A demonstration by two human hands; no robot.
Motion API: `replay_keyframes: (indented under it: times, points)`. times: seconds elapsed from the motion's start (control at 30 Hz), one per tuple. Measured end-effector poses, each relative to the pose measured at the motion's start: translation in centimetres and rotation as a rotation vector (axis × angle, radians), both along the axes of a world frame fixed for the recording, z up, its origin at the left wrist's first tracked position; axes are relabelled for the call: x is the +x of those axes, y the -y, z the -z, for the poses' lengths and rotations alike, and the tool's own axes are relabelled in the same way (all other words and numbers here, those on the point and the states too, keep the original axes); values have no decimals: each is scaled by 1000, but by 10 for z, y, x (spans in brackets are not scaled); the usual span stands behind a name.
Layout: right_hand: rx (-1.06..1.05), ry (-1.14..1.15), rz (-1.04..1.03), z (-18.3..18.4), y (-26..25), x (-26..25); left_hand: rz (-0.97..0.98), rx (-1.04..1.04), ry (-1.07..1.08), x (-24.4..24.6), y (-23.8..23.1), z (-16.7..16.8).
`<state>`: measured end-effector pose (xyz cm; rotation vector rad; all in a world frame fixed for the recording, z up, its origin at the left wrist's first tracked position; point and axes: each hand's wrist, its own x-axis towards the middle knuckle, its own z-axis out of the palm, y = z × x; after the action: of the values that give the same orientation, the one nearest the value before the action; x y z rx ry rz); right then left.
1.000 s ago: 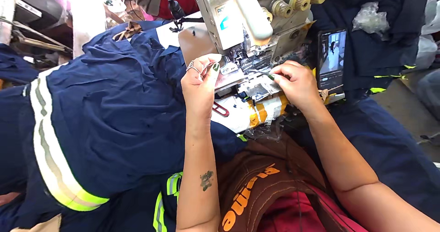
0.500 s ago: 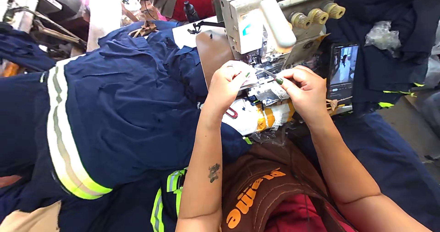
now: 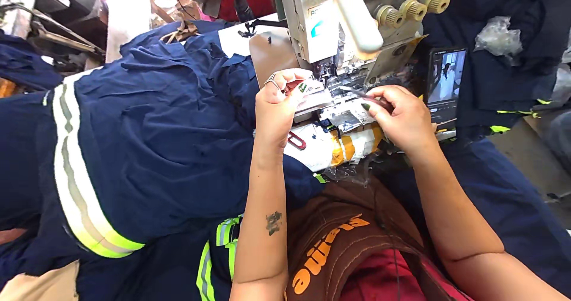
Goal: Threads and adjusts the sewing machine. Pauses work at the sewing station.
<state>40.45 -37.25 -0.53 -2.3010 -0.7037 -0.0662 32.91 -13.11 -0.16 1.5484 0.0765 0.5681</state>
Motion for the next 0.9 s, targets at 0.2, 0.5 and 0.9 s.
replay_keyframes:
  times: [0.2, 0.5, 0.9]
  points:
    - [16, -9, -132, 14, -34, 20, -93, 8, 103, -29, 17, 2]
    - [-200, -62, -107, 7, -49, 29, -209, -35, -21, -104, 24, 33]
    - [291, -135, -935, 0, 53, -81, 196, -448, -398, -83, 73, 28]
